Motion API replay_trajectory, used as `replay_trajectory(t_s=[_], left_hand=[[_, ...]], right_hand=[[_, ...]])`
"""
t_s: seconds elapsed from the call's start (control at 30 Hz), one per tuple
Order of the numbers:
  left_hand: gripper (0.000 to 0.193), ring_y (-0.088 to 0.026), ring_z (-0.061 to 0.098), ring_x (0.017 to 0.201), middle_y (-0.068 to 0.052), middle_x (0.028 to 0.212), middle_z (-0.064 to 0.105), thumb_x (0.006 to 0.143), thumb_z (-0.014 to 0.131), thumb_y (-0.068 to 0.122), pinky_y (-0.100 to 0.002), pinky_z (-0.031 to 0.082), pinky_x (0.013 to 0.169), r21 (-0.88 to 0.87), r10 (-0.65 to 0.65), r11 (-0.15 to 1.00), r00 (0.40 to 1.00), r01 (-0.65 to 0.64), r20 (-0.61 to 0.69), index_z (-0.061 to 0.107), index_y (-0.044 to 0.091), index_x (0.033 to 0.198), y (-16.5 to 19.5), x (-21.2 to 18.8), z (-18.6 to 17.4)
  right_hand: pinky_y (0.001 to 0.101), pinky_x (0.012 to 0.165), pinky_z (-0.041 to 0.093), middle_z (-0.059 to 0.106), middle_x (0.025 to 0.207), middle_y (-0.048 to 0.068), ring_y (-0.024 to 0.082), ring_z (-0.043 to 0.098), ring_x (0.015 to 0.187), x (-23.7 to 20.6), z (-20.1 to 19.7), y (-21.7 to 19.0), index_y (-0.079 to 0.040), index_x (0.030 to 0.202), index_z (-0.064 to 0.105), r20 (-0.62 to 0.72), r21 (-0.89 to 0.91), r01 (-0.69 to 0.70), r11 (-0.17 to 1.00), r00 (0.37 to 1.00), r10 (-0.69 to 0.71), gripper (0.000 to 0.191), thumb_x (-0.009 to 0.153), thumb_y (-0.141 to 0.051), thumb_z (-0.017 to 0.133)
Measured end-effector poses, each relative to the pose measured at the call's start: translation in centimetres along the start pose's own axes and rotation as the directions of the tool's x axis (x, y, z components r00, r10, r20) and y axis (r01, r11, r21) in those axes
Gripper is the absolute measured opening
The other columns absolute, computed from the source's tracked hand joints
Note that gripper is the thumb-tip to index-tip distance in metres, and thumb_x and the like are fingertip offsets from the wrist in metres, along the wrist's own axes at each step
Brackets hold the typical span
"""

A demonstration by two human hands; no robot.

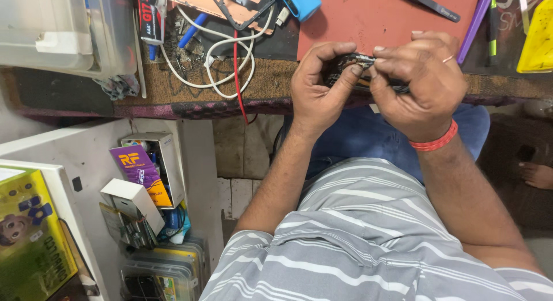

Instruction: The person cleans the back of a phone with a cloth, then wipes the inside of a disassembled phone frame. They pick up a new screen assembly and attach it to the frame, pressing the edges to secure it. Finally, they adjust internal components and ribbon cables inside the frame.

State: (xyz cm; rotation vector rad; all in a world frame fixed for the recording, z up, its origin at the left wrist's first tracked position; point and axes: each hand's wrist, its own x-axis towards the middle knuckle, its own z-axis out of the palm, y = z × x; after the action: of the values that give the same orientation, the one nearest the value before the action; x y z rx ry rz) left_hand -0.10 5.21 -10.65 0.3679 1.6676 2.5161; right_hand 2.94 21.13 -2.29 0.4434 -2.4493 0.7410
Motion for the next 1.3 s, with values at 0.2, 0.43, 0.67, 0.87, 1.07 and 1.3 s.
replay_trajectory(t_s=[0.2,0.43,0.67,0.87,1.07,1.3], left_hand=[[0.022,-0.008,0.070,0.100,-0.002,0.112,0.067,0.103,0.076,0.004,-0.021,0.060,0.089,0.017,0.010,1.000,1.000,-0.010,-0.015,0.066,0.003,0.123,-0.4,0.1,0.1],[0.024,-0.007,0.071,0.101,-0.002,0.112,0.067,0.102,0.076,0.007,-0.022,0.061,0.091,0.040,0.051,0.998,0.999,-0.050,-0.013,0.066,0.004,0.124,-0.6,0.3,0.1],[0.025,-0.007,0.072,0.099,-0.001,0.109,0.069,0.101,0.078,0.008,-0.021,0.061,0.088,0.092,0.088,0.992,0.996,-0.086,-0.024,0.067,0.005,0.123,-0.8,0.5,0.2],[0.025,-0.008,0.072,0.098,-0.001,0.109,0.070,0.100,0.079,0.008,-0.021,0.061,0.088,0.093,0.106,0.990,0.994,-0.103,-0.026,0.068,0.006,0.122,-0.9,0.5,0.2],[0.024,-0.007,0.072,0.101,-0.002,0.111,0.069,0.100,0.078,0.005,-0.022,0.062,0.091,-0.007,0.070,0.998,0.997,-0.070,-0.011,0.068,0.005,0.122,-1.0,0.6,0.1],[0.028,-0.007,0.075,0.099,0.000,0.110,0.073,0.099,0.077,0.004,-0.021,0.064,0.089,0.143,0.094,0.985,0.995,-0.098,0.038,0.067,0.009,0.125,0.9,0.9,-0.1]], right_hand=[[0.0407,0.106,0.053,0.076,0.106,0.008,0.025,0.071,0.102,-0.1,0.2,0.0,-0.003,0.104,0.071,0.008,0.083,-0.045,0.996,0.999,0.045,0.011,0.100,0.003,0.079],[0.0385,0.104,0.052,0.076,0.108,0.009,0.025,0.071,0.104,-0.6,0.1,0.3,-0.001,0.105,0.070,0.027,0.104,-0.057,0.993,0.998,0.055,0.012,0.098,0.006,0.076],[0.0368,0.100,0.054,0.076,0.105,0.012,0.025,0.071,0.100,-0.6,0.6,0.1,0.001,0.101,0.068,-0.006,0.111,-0.067,0.992,0.998,0.068,0.014,0.094,0.011,0.076],[0.0345,0.094,0.054,0.075,0.103,0.013,0.025,0.070,0.098,-0.5,1.1,-0.6,0.002,0.098,0.067,-0.058,0.096,-0.053,0.994,0.997,0.059,0.015,0.094,0.011,0.078],[0.0356,0.094,0.054,0.074,0.104,0.013,0.025,0.070,0.098,-0.4,0.9,-1.0,0.002,0.098,0.066,-0.059,0.095,-0.056,0.994,0.996,0.062,0.015,0.096,0.010,0.079],[0.0317,0.087,0.055,0.074,0.105,0.013,0.025,0.070,0.098,-0.4,0.6,-0.4,0.003,0.098,0.069,-0.016,0.146,-0.121,0.982,0.992,0.124,0.012,0.093,0.011,0.076]])
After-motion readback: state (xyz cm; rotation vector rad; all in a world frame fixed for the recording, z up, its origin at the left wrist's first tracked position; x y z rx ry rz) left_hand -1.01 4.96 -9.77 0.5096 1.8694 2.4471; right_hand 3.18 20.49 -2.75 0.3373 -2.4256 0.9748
